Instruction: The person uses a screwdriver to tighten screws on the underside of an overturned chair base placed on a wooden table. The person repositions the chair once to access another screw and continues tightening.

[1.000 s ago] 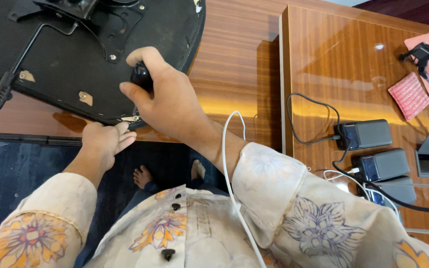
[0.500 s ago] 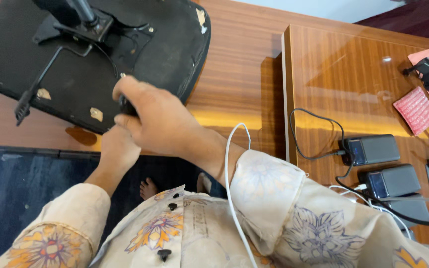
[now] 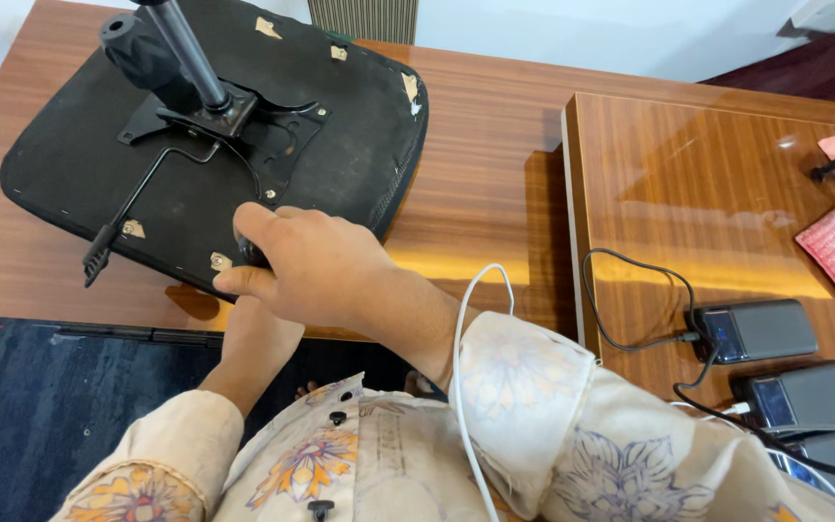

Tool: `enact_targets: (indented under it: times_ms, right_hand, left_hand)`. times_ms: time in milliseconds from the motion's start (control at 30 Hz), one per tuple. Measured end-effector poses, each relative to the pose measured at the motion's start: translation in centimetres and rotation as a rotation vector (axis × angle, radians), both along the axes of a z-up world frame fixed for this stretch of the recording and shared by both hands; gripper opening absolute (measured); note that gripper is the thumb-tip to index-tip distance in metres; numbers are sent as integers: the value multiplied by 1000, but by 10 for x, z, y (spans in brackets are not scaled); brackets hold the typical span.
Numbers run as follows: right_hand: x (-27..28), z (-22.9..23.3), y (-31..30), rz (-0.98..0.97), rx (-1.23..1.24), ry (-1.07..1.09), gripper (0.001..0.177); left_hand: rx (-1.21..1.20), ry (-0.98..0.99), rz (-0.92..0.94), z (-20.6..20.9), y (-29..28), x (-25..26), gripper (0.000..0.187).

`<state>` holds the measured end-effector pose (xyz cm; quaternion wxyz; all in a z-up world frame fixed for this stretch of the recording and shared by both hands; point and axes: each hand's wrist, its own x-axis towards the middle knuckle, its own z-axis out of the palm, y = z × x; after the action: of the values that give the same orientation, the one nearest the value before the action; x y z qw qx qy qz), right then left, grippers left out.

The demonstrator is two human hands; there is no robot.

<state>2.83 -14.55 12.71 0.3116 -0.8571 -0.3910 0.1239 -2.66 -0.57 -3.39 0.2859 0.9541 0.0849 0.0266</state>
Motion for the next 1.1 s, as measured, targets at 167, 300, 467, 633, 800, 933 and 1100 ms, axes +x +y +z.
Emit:
enact_targets:
  times_ms: [167,300,467,633,800,933,1100]
  right_hand:
    - [-8,-7,3,-32,30,44,32]
    - [-6,-13,4,-16,76,38,30]
    - [-6,-4,-2,-27,55,-19,35]
    - [-1,11,-5,-64,-173,65,47]
    - [3,20,-8,-91,-194,80,41]
    - [-2,21,-10,-101,-189,67,39]
    - [-10,24,-7,-57,-230,81,34]
  left_hand:
    - [-66,-29,-44,-2,4,-3,46]
    - [-49,113,-27,-5,6,-2,41]
    - [-9,183,35,9,0,2,37]
    - [12,350,104,20,-7,-6,32]
    - [8,325,109,16,-5,-12,29]
    - [34,217,6,10,0,-8,30]
    - [51,355,46,8,2,-3,34]
